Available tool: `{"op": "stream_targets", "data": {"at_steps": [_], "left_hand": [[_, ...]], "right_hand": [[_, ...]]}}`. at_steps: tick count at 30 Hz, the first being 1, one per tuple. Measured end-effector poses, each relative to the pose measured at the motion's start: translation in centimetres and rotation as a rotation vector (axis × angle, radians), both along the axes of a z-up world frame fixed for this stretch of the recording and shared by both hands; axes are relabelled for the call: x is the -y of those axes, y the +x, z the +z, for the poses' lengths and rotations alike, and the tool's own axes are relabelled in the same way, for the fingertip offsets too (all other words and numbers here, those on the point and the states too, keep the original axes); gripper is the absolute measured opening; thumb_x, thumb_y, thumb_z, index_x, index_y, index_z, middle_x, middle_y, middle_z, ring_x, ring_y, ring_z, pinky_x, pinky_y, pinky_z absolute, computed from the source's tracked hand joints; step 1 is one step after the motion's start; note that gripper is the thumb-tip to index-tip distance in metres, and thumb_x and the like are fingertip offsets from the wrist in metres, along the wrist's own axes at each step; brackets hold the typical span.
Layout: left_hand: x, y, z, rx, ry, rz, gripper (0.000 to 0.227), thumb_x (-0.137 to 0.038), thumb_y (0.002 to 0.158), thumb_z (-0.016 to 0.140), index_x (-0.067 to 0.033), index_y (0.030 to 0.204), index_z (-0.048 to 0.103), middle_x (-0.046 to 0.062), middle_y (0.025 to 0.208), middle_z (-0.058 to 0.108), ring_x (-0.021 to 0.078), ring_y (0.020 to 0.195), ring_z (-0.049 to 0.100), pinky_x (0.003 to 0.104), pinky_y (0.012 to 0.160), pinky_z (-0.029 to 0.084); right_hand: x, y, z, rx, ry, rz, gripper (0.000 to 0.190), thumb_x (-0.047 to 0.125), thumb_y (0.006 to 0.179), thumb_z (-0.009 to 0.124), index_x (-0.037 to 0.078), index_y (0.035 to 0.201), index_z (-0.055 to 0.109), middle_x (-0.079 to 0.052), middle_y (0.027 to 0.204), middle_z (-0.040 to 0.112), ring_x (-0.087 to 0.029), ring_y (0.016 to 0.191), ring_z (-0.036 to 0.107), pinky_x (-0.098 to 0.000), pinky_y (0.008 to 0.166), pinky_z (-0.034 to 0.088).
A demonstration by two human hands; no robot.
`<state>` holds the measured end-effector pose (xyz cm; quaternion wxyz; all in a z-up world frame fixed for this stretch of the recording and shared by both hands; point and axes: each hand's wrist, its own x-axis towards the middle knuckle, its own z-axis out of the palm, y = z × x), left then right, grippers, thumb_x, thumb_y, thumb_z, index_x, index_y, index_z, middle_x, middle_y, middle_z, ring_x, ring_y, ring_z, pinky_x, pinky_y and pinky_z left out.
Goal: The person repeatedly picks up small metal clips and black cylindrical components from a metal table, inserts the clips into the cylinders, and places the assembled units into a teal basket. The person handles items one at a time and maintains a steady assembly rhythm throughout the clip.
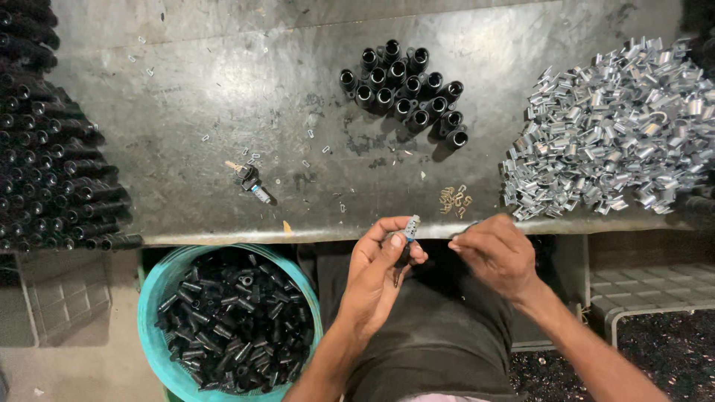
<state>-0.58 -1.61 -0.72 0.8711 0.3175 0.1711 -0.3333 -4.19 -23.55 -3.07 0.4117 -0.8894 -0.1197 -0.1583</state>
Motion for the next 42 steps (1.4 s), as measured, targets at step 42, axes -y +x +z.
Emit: {"op": "stream_targets", "data": {"at_steps": [42], "left_hand": [[4.7,10.8,-0.7,1.560,1.146,0.091,0.023,-0.006,0.097,0.073,-0.0090,0.111,0.054,0.013,0.130,0.063,0.0356,0.130,0.060,0.043,0.108,0.054]], "right_hand": [[-1.8,1.8,2.4,-0.515,1.149,-0.218,0.034,0.017,0.105,0.049,-0.003,0.131,0.060,-0.004,0.113,0.061,-0.013,0.102,0.060,-0.0291,0.096,0.048]]}}
